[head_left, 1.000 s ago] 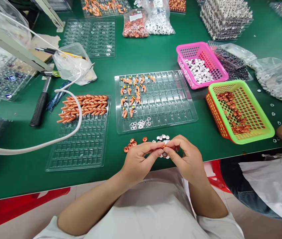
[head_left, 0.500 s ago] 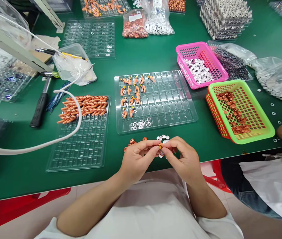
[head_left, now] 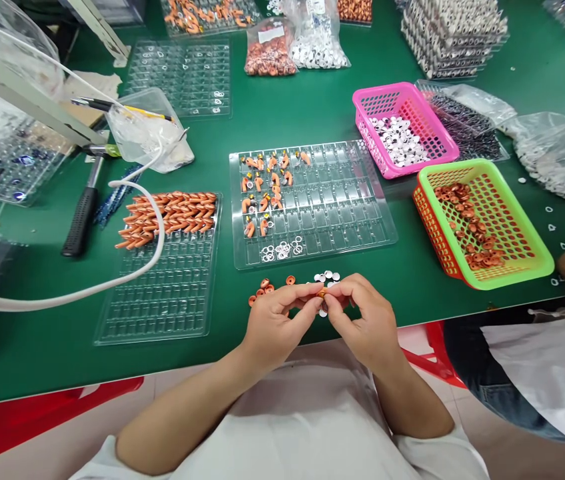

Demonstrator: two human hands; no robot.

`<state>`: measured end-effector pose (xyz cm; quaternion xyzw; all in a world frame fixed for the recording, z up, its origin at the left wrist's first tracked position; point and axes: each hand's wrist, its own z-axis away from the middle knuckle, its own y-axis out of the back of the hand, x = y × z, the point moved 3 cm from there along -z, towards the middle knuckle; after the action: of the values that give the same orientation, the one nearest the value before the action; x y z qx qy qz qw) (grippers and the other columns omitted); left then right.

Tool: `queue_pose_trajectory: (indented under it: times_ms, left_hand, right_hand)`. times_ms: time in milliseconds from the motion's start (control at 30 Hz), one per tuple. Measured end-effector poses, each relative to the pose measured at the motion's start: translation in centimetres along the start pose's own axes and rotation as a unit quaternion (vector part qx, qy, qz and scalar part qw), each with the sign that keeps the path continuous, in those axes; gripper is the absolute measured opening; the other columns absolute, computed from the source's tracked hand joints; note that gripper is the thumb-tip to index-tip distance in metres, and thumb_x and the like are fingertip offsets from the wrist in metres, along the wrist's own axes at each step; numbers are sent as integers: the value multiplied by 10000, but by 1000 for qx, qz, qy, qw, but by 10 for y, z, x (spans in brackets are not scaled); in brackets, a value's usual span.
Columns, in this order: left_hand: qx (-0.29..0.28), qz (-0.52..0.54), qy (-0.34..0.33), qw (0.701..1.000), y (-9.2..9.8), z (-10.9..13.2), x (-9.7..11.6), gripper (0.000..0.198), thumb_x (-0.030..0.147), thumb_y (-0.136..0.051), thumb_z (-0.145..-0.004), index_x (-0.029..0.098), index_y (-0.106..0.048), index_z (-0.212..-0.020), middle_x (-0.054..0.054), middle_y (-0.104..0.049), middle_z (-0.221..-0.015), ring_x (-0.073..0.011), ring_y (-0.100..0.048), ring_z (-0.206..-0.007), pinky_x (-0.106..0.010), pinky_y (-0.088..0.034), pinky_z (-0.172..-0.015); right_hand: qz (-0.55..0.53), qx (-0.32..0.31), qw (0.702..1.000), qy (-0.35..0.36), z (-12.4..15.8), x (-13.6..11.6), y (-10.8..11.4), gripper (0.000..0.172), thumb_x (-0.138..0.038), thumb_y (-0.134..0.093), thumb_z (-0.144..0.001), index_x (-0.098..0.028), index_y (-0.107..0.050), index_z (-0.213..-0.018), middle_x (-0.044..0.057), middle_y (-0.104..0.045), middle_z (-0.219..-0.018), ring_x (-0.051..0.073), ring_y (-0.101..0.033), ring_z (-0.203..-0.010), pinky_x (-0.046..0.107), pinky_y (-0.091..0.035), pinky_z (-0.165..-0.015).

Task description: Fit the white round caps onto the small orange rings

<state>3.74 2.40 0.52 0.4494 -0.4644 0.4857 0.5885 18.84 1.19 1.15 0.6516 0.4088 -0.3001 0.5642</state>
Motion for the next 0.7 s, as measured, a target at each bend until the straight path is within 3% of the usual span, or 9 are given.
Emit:
queue_pose_trajectory:
  times_ms: [200, 700]
  left_hand:
    - [19, -58, -39, 997, 0, 0, 0, 172, 153, -685, -787, 145, -779, -930, -67, -800, -893, -195, -764, -749, -258, -641, -729]
    - [8, -78, -40, 996, 1, -3, 0, 177, 125, -633, -793, 123, -757, -919, -54, -795, -826, -153, -753, -688, -201, -620, -665]
  right_hand:
    - [83, 29, 996, 27, 2, 0, -5, 86, -138, -564, -882, -221, -583, -887, 12, -639, -811, 154, -602, -726, 282, -474, -637]
    - [111, -12, 991, 79, 1, 1, -5, 74, -145, -550, -923, -200, -599, -933, 41, -653, -822, 158, -610, -713, 289, -508, -639]
